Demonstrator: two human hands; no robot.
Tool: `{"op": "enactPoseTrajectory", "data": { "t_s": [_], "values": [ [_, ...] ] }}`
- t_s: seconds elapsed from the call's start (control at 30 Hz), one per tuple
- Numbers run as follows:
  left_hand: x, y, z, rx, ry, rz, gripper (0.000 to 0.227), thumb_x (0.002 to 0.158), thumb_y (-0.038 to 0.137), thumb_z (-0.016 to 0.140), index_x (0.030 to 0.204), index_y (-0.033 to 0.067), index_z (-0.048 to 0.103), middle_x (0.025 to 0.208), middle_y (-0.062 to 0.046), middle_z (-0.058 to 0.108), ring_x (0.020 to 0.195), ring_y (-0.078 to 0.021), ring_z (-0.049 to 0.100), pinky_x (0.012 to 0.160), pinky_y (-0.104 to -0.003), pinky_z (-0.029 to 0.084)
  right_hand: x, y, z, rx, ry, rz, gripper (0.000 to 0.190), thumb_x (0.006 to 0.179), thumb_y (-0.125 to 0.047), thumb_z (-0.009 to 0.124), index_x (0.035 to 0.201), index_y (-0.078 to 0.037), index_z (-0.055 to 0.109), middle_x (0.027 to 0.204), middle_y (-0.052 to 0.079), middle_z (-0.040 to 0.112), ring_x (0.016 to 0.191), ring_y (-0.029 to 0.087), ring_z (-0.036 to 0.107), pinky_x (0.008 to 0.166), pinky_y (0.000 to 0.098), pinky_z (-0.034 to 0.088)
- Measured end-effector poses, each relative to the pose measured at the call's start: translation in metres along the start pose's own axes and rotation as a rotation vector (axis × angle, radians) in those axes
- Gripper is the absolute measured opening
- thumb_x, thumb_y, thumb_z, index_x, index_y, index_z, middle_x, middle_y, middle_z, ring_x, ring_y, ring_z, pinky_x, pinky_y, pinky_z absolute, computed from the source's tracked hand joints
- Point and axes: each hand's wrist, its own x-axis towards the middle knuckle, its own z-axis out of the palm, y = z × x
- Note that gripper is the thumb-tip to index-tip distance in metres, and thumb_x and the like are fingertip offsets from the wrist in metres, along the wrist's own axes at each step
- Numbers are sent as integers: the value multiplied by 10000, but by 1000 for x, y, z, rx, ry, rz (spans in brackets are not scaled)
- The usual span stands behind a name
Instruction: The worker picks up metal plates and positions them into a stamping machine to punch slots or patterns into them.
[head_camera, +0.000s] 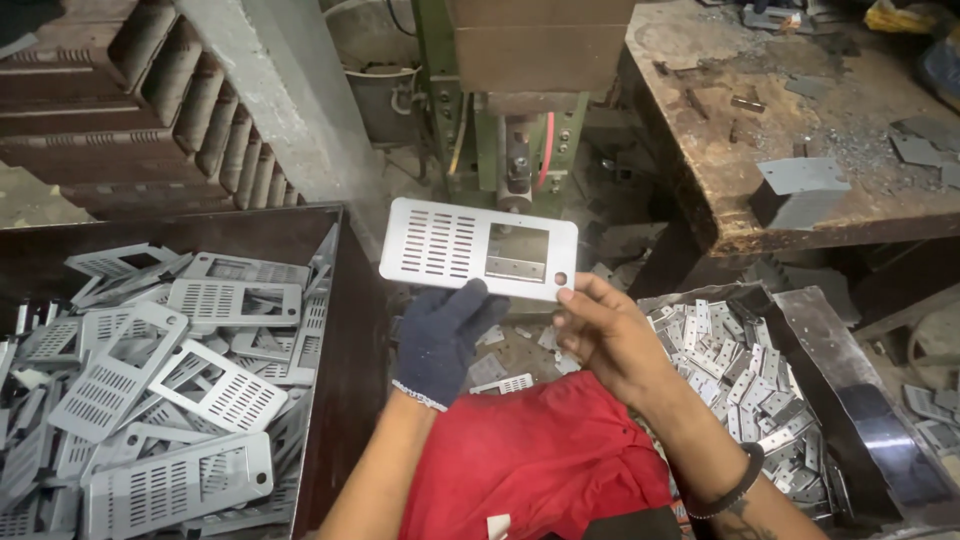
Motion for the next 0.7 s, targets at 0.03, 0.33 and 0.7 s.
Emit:
{"op": "enactPoseTrajectory", "data": {
  "t_s": [0.03,0.33,0.7],
  "values": [
    [-1,3,2,0,0,0,184,943,-9,673,1123,-42,652,1095,-119,691,983,-243,692,904,-400,615,-1,-2,2,1,0,0,163,961,-151,681,1102,-89,626,869,7,625,731,90,585,586,245,457],
    [0,2,1,-36,59,-30,162,961,52,653,1093,-39,674,1026,-152,725,916,-292,732,860,-440,635,-9,-16,10,91,-22,18,90,957,-113,651,1044,-95,637,830,-24,624,675,53,545,509,202,398],
    [-6,6,15,-82,4,-29,201,963,44,618,1156,1,651,1083,-121,698,969,-270,712,888,-460,625,-8,-20,0,56,-47,20,77,987,-109,642,1037,-65,603,736,11,573,517,66,462,514,211,413]
  ]
}}
